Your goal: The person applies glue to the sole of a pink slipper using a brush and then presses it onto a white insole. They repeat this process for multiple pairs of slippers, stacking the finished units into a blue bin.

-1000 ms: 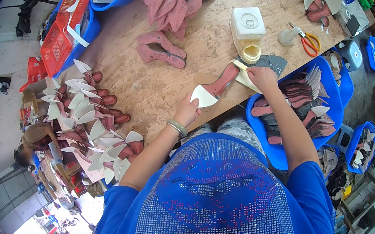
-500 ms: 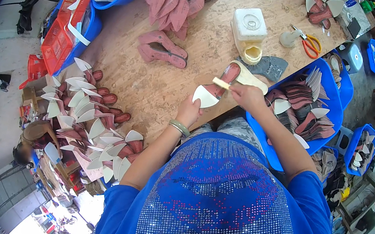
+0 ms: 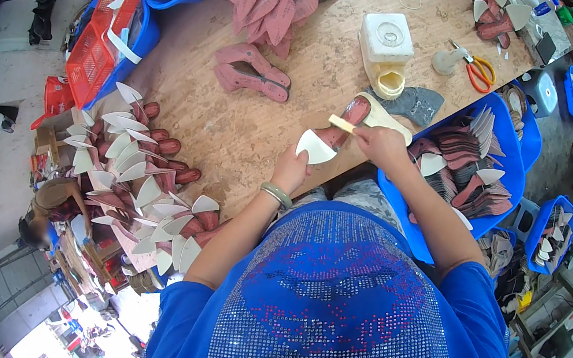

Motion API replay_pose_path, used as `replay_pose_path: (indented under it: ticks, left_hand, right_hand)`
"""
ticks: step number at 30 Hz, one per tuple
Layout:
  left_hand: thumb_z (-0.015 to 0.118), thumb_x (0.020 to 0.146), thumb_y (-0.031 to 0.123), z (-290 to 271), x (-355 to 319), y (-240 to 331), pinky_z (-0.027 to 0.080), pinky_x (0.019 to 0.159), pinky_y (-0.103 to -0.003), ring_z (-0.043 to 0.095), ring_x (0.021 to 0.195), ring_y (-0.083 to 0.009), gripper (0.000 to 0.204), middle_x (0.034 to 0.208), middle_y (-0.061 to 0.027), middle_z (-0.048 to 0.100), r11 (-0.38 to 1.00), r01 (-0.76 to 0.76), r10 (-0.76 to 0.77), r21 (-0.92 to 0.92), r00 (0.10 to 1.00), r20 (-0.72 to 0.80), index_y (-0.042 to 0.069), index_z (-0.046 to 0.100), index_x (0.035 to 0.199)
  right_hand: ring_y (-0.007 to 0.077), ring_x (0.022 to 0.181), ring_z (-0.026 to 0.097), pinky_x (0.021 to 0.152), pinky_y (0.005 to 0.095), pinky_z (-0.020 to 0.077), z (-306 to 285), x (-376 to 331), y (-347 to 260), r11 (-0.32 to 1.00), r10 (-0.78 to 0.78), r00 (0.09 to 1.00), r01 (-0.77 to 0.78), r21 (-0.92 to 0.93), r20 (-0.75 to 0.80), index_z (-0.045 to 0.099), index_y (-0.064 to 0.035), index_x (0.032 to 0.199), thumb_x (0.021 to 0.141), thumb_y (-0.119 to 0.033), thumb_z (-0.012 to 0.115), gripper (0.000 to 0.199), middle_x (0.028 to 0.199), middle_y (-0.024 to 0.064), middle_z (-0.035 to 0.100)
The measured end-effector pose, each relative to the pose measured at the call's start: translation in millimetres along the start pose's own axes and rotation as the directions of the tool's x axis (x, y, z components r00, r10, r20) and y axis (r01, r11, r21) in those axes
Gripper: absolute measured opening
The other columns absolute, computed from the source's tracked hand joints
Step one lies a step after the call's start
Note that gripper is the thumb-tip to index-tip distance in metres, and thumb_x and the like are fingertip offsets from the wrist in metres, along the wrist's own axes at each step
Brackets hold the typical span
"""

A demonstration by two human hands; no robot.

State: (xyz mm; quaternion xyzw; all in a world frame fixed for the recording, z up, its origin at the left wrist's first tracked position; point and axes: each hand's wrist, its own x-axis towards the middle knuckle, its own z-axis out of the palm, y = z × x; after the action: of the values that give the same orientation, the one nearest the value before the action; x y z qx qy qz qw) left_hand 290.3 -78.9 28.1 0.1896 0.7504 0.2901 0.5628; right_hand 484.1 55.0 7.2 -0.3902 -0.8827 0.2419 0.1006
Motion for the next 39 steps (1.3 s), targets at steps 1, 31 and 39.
replay_pose_path:
  ticks: [1, 31, 39]
  left_hand:
    - [0.043, 0.091, 0.019, 0.0, -2.6, 3.9, 0.037, 0.038, -0.025, 0.044, 0.044, -0.0097, 0.022, 0.061, -0.0028, 0.052, 1.000, 0.008, -0.008, -0.020, 1.000, 0.006, 0.003, 0.053, 0.101]
    - [0.046, 0.091, 0.016, -3.0, -1.3, 5.6, 0.032, 0.036, -0.024, 0.039, 0.041, -0.0077, 0.016, 0.059, -0.0025, 0.051, 0.975, 0.074, -0.070, -0.212, 0.997, 0.026, 0.002, 0.053, 0.092]
    - [0.045, 0.090, 0.015, -0.1, 4.3, -2.3, 0.033, 0.036, -0.025, 0.040, 0.041, -0.0083, 0.016, 0.060, -0.0029, 0.050, 0.977, 0.056, -0.049, -0.208, 0.998, 0.037, 0.003, 0.054, 0.095]
  right_hand:
    - [0.0283, 0.060, 0.064, 0.053, 0.0418, 0.0501, -1.6, 2.7, 6.7, 0.999, 0.010, 1.000, -0.009, -0.042, 0.014, 0.072, -0.0175, 0.087, 0.081, -0.028, 0.059, 0.017, 0.067, 0.0111, 0.065]
    - [0.0229, 0.066, 0.066, 0.061, 0.0333, 0.0512, -10.8, -17.1, 13.2, 0.828, 0.407, 0.903, -0.429, 0.360, 0.139, 0.073, -0.0139, 0.097, 0.082, -0.024, 0.064, 0.020, 0.081, 0.0135, 0.069]
    - [0.0255, 0.066, 0.065, 0.062, 0.0356, 0.0499, 19.7, -15.7, -19.7, 0.831, 0.203, 0.937, -0.317, 0.456, 0.283, 0.073, -0.0134, 0.097, 0.082, -0.027, 0.064, 0.023, 0.077, 0.0129, 0.068]
